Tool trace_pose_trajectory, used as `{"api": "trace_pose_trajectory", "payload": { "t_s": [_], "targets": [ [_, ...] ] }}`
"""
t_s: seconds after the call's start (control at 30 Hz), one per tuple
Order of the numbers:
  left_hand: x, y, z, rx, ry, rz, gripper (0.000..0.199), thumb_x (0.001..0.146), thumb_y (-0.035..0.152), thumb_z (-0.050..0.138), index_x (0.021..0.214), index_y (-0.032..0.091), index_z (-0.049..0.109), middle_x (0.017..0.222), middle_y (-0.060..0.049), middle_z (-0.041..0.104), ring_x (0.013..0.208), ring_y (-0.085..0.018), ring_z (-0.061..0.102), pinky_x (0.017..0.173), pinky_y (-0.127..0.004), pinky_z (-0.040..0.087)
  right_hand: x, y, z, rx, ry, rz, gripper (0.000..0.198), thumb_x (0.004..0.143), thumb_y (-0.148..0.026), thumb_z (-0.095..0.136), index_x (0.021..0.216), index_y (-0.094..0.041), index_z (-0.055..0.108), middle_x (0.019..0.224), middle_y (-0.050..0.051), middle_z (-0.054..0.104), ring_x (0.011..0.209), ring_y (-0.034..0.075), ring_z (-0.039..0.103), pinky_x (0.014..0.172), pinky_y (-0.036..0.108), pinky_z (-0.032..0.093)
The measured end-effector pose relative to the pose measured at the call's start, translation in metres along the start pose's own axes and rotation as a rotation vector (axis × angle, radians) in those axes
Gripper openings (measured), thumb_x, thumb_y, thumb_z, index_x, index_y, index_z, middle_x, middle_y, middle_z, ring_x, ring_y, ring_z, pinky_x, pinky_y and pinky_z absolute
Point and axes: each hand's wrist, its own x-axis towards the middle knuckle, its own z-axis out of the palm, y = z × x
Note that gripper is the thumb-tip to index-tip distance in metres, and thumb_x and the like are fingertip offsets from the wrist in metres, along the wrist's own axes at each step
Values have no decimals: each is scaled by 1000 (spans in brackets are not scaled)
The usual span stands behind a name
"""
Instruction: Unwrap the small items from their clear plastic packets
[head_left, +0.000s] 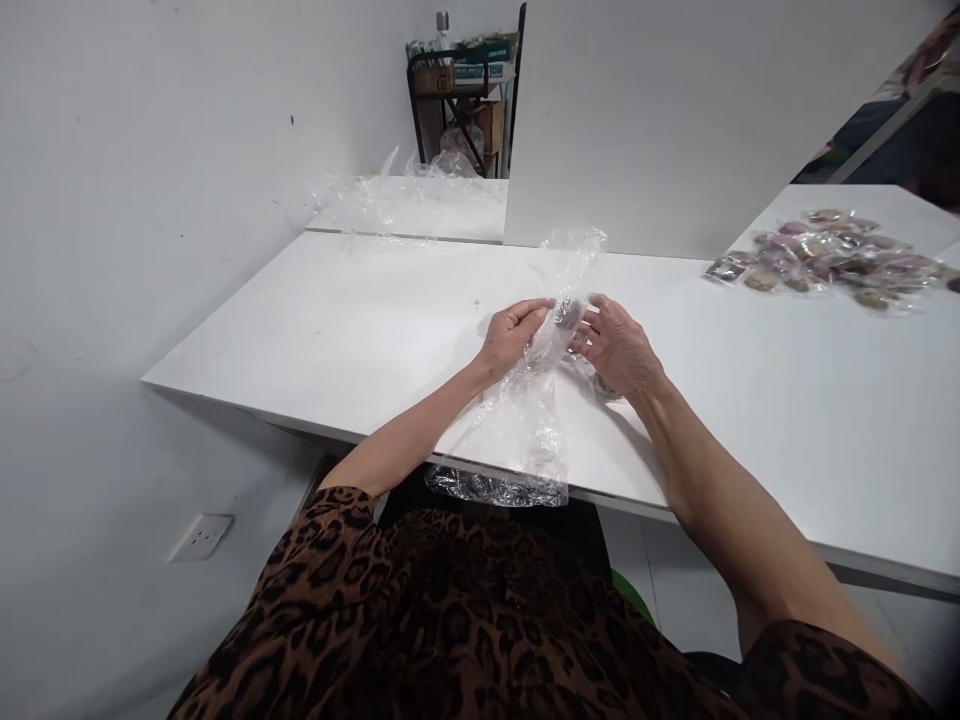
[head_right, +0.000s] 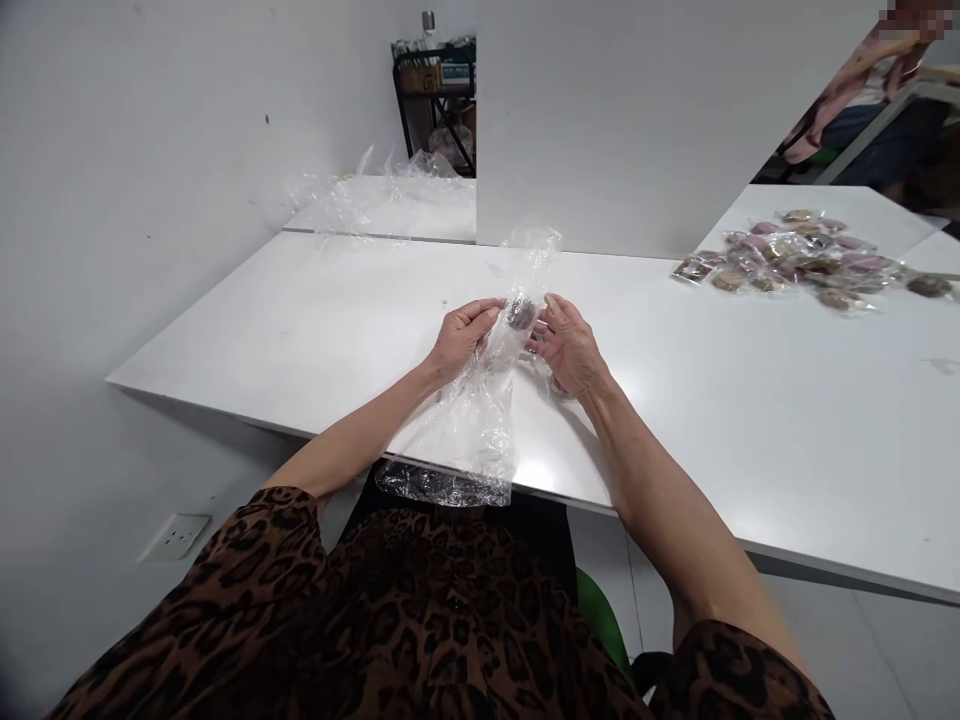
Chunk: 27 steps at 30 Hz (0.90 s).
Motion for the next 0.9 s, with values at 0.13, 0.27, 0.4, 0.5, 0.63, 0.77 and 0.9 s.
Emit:
{"api": "trace_pose_trajectory", "payload": {
  "t_s": [0.13, 0.27, 0.4, 0.5, 0.63, 0.77, 0.9],
  "targets": [
    [-3, 16, 12, 45, -51, 27, 20, 93, 37, 74, 99, 19, 78, 52, 7, 48, 46, -5, 37, 47, -20, 33, -5, -4, 7, 55, -16, 34, 66, 68, -63, 86, 116, -32, 53, 118, 4, 69, 108, 25, 68, 85, 45, 64],
    [0, 32, 22, 110, -94, 48, 24, 91, 43, 76, 100, 21, 79, 50, 8, 44, 44, -5, 38, 46, -21, 32, -8, -13, 8, 95, -11, 37, 61, 65, -39, 86, 115, -31, 52, 106, 1, 69, 102, 23, 69, 84, 44, 63],
    [13, 49, 22, 121, -32, 30, 28, 93, 49, 72, 105, 23, 76, 48, 9, 39, 38, -4, 30, 40, -20, 23, -4, -17, 1, 131, 107, 41, 55, 60, -19, 76, 108, -28, 51, 98, 1, 68, 93, 23, 69, 79, 43, 61],
    [24, 64, 21, 109, 29, -3, 31, 93, 53, 72, 105, 24, 74, 47, 11, 34, 35, -3, 28, 39, -19, 21, 1, -14, -3, 148, 180, 81, 49, 60, -15, 71, 104, -26, 51, 95, 3, 65, 90, 21, 68, 82, 42, 61],
    [32, 83, 23, 99, 45, 1, 38, 90, 58, 72, 107, 24, 71, 48, 11, 33, 34, -2, 27, 39, -18, 19, 3, -10, -5, 141, 263, 109, 49, 59, -15, 71, 103, -25, 52, 101, 2, 61, 94, 18, 66, 94, 42, 60],
    [38, 102, 29, 122, 27, 40, 40, 93, 61, 67, 112, 26, 70, 47, 11, 30, 33, -2, 28, 39, -18, 18, 5, -10, -8, 142, 332, 105, 48, 58, -17, 72, 100, -27, 50, 111, 3, 59, 106, 20, 65, 102, 44, 58],
    [45, 124, 38, 152, 19, 65, 38, 93, 60, 68, 111, 26, 70, 47, 10, 31, 34, -4, 32, 38, -19, 20, 7, -10, -13, 135, 325, 68, 51, 57, -19, 73, 102, -28, 51, 117, 5, 59, 113, 24, 62, 101, 47, 56]
  ]
}}
